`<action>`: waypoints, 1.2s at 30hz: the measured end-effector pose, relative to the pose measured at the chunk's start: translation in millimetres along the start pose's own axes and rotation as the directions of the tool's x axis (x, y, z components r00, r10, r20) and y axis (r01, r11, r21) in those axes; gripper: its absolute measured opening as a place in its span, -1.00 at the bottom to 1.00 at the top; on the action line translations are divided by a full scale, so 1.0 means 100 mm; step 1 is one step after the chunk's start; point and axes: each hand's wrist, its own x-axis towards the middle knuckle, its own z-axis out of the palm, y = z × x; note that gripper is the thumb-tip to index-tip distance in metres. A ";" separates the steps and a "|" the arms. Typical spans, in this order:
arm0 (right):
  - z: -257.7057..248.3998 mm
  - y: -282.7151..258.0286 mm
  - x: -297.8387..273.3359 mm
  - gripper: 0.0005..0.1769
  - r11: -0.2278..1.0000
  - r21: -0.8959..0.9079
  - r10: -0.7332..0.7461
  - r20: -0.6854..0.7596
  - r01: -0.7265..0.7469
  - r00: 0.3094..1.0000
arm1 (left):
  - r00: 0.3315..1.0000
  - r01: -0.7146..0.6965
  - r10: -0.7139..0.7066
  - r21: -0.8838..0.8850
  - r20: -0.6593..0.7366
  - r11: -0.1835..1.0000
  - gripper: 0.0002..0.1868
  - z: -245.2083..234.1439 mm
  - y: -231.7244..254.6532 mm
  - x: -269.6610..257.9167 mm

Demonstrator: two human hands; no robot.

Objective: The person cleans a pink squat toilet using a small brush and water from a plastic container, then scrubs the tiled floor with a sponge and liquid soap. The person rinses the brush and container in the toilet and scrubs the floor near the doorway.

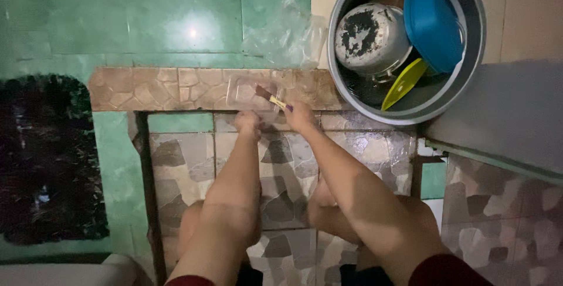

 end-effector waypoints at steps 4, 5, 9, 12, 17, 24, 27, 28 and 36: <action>-0.30 -0.21 -0.27 -0.77 0.985 0.172 0.055 -0.124 -0.033 0.991 | 0.953 -0.295 0.297 -0.049 0.061 0.954 -0.97 -0.15 0.22 -0.54; -0.41 -0.29 -0.37 -0.77 0.980 0.199 0.030 -0.180 0.006 0.983 | 0.939 -0.323 0.334 -0.124 0.083 0.938 -0.99 -0.19 0.31 -0.74; -1.10 -0.48 -0.93 -0.77 0.937 0.331 0.013 -0.353 0.112 0.936 | 0.851 -0.427 0.469 -0.205 0.237 0.880 -0.89 -0.43 0.82 -1.81; -1.85 -0.84 -1.47 -0.77 0.876 0.472 0.093 -0.361 0.096 0.928 | 0.842 -0.439 0.456 -0.126 0.287 0.890 -0.88 -0.54 1.28 -2.91; -3.19 -1.60 -2.67 -0.77 0.784 0.612 0.212 -0.422 0.105 0.881 | 0.749 -0.516 0.505 -0.101 0.428 0.851 -0.91 -0.75 1.98 -4.90; -4.66 -2.34 -4.34 -0.82 0.716 0.670 0.321 -0.567 0.198 0.759 | 0.500 -0.655 0.530 -0.101 0.685 0.749 -0.86 -1.01 2.46 -7.02; -4.99 -2.42 -4.96 -0.84 0.621 0.708 0.403 -0.656 0.337 0.638 | 0.458 -0.693 0.445 -0.004 0.770 0.721 -0.90 -1.04 2.56 -7.73; -5.07 -2.40 -5.12 -0.85 0.573 0.723 0.413 -0.661 0.386 0.626 | 0.441 -0.711 0.411 0.031 0.798 0.703 -0.91 -1.00 2.59 -7.93; -5.66 -1.65 -6.35 -0.89 0.640 0.664 0.396 -0.716 0.386 0.575 | 0.355 -0.674 0.131 0.156 0.926 0.722 -0.88 -0.58 2.07 -9.10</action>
